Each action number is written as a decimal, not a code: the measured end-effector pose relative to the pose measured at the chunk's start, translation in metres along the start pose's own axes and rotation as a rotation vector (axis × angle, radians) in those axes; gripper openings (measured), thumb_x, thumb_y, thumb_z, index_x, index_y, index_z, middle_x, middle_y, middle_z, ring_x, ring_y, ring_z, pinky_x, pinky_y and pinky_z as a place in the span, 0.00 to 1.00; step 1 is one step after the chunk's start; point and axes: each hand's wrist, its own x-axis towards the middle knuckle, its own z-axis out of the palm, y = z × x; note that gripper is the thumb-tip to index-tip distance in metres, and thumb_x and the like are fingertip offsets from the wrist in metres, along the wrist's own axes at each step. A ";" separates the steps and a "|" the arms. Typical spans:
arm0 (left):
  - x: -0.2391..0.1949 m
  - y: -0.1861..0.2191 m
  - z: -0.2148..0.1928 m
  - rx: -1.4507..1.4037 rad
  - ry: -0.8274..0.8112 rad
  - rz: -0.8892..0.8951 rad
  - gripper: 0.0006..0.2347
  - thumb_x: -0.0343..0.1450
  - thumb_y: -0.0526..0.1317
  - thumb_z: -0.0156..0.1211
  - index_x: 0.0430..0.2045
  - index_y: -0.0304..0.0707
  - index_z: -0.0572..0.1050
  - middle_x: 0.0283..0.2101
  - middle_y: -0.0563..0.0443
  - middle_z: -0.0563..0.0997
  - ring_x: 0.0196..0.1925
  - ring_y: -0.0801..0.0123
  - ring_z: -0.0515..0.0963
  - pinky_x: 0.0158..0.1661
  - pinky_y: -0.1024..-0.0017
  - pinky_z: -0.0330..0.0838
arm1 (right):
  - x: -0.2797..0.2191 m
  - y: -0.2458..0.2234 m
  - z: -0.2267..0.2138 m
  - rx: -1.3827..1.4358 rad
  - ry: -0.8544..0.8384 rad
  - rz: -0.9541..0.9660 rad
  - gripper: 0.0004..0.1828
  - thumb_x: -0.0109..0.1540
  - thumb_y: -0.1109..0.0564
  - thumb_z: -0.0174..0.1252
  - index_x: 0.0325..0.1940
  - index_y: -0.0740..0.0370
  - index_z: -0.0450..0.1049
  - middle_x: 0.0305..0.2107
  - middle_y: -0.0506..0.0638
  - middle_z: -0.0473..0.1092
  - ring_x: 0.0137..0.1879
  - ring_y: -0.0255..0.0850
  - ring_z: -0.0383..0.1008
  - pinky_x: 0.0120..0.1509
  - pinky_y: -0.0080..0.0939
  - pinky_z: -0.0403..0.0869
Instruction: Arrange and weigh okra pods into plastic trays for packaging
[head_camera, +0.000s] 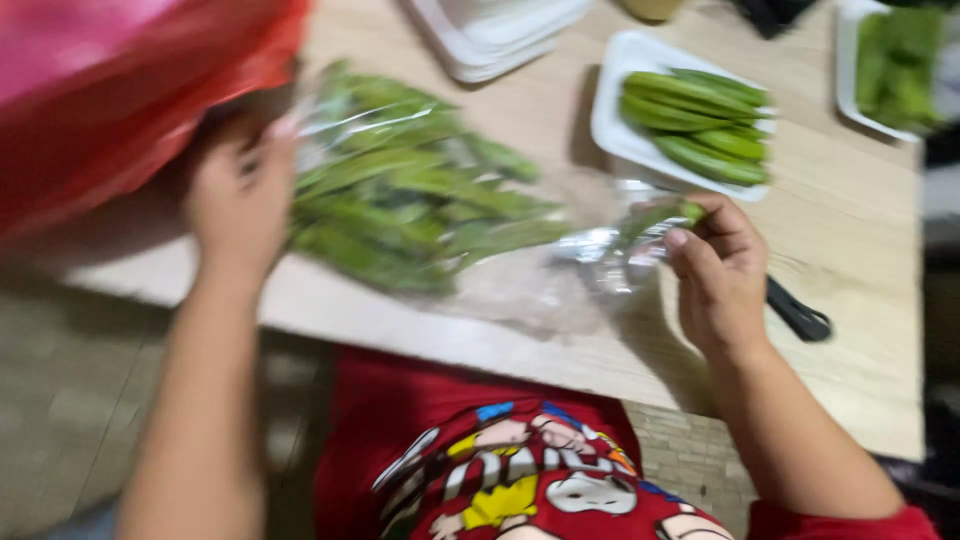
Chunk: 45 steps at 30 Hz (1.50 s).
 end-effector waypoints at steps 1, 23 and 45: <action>0.000 -0.005 -0.002 0.017 0.029 0.030 0.16 0.79 0.50 0.57 0.54 0.39 0.78 0.46 0.46 0.85 0.46 0.65 0.85 0.45 0.68 0.74 | -0.001 -0.002 -0.002 0.142 0.022 0.029 0.09 0.63 0.61 0.57 0.46 0.56 0.66 0.46 0.60 0.76 0.58 0.50 0.80 0.53 0.38 0.80; -0.009 0.005 -0.006 0.074 0.047 -0.036 0.12 0.84 0.46 0.54 0.47 0.38 0.80 0.46 0.48 0.84 0.48 0.65 0.81 0.51 0.68 0.67 | 0.240 -0.019 -0.041 -1.172 -0.549 -0.567 0.15 0.62 0.57 0.69 0.51 0.63 0.82 0.43 0.58 0.77 0.48 0.55 0.74 0.51 0.51 0.68; -0.010 0.009 -0.008 0.031 0.033 -0.009 0.11 0.82 0.47 0.54 0.46 0.42 0.79 0.41 0.52 0.83 0.43 0.68 0.81 0.48 0.70 0.69 | 0.111 -0.105 -0.058 -1.165 -0.670 -0.064 0.09 0.66 0.50 0.60 0.37 0.52 0.82 0.28 0.43 0.75 0.34 0.34 0.72 0.40 0.38 0.68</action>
